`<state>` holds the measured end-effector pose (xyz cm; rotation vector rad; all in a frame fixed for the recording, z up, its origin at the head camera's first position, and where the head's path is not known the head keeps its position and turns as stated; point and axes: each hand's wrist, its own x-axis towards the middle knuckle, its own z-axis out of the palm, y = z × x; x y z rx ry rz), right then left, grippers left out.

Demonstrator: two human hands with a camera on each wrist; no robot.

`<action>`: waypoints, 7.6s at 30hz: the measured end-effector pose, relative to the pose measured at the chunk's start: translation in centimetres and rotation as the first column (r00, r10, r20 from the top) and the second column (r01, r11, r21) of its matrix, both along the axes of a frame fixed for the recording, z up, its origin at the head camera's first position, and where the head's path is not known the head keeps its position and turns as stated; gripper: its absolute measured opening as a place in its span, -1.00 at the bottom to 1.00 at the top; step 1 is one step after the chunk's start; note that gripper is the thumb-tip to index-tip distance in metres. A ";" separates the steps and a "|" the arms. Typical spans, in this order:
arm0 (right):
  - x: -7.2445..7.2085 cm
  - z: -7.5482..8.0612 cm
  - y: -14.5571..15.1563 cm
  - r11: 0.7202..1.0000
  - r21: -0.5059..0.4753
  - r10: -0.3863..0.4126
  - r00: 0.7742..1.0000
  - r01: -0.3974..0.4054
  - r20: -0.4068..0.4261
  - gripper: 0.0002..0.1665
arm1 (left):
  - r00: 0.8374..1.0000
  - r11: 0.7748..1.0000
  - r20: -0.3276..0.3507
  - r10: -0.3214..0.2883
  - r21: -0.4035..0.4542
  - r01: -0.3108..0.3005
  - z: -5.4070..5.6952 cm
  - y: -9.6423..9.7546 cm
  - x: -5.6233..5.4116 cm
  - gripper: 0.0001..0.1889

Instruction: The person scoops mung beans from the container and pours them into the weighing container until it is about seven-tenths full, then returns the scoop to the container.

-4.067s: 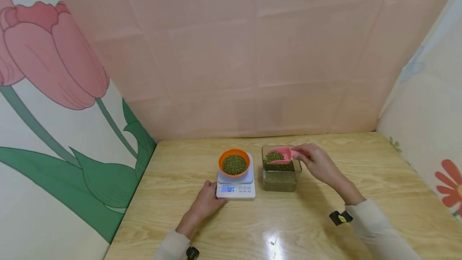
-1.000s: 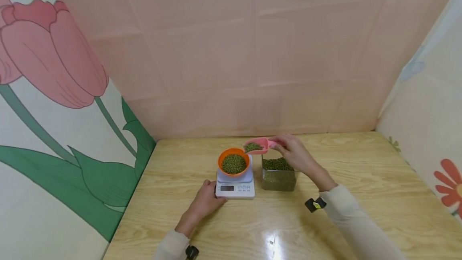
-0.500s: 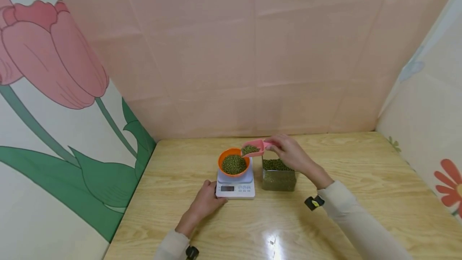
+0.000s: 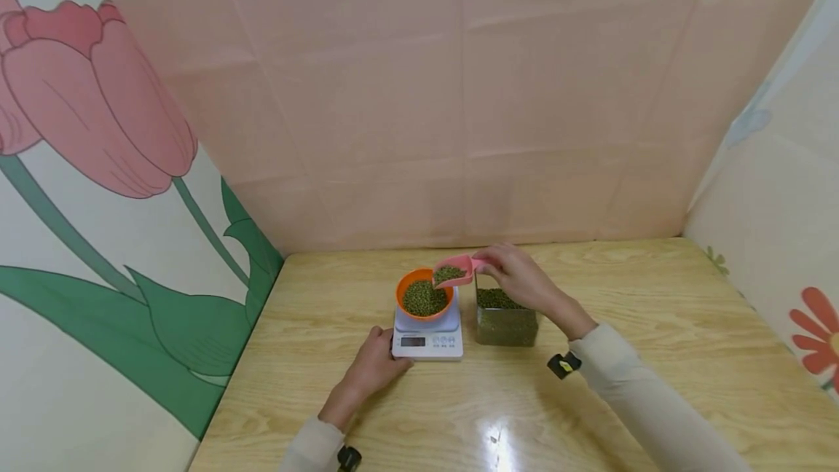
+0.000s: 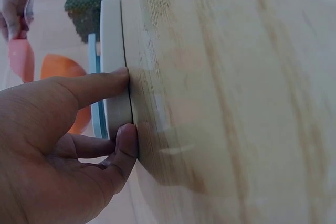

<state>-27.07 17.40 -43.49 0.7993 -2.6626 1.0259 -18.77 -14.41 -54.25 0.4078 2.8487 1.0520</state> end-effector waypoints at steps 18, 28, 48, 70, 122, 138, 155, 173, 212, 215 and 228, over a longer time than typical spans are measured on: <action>0.0 0.4 -0.7 0.996 0.085 0.012 1.000 -0.010 -0.022 -0.73 | 1.000 1.000 0.005 -0.001 0.006 0.001 0.2 0.0 0.1 -0.41; 0.1 0.7 -1.0 0.994 0.111 0.010 0.999 -0.006 -0.034 -0.72 | 1.000 1.000 0.004 0.004 0.003 -0.004 0.2 0.0 0.1 -0.40; 0.2 1.3 -1.3 0.981 0.190 0.043 0.995 -0.026 -0.086 -0.72 | 1.000 1.000 0.022 0.008 0.017 -0.009 0.4 0.1 0.2 -0.42; 0.4 2.1 -1.4 0.968 0.248 0.078 0.985 -0.038 -0.155 -0.71 | 0.998 1.000 0.056 0.015 0.024 -0.017 0.3 0.0 0.2 -0.48; 2.0 2.5 0.5 0.981 0.196 0.045 0.975 -0.002 -0.218 -0.69 | 0.999 1.000 0.051 0.006 0.020 -0.007 0.1 0.0 0.4 -0.47; 2.5 4.0 2.5 0.979 0.196 -0.029 0.987 0.061 -0.161 -0.70 | 0.998 1.000 0.061 0.014 0.018 -0.015 0.3 0.2 0.5 -0.46; 2.9 3.7 4.8 0.973 0.214 -0.045 0.981 0.085 -0.186 -0.71 | 0.998 1.000 0.059 0.013 0.008 -0.014 0.1 0.1 0.4 -0.46; 3.1 3.7 6.2 0.970 0.219 -0.058 0.978 0.102 -0.201 -0.76 | 0.998 1.000 0.064 0.007 0.019 -0.009 0.4 0.1 0.3 -0.45; 3.7 1.3 7.0 0.927 0.372 0.046 0.974 0.040 -0.220 -0.77 | 0.998 0.999 0.060 0.016 0.026 -0.018 0.2 0.0 0.3 -0.45; 3.7 1.3 6.8 0.922 0.385 0.056 0.976 0.031 -0.212 -0.77 | 0.998 0.999 0.064 0.017 0.030 -0.019 0.2 0.0 0.3 -0.45; 3.6 0.9 6.0 0.913 0.408 0.074 0.982 0.004 -0.175 -0.80 | 0.998 0.999 0.066 0.021 0.024 -0.022 0.1 0.1 0.2 -0.43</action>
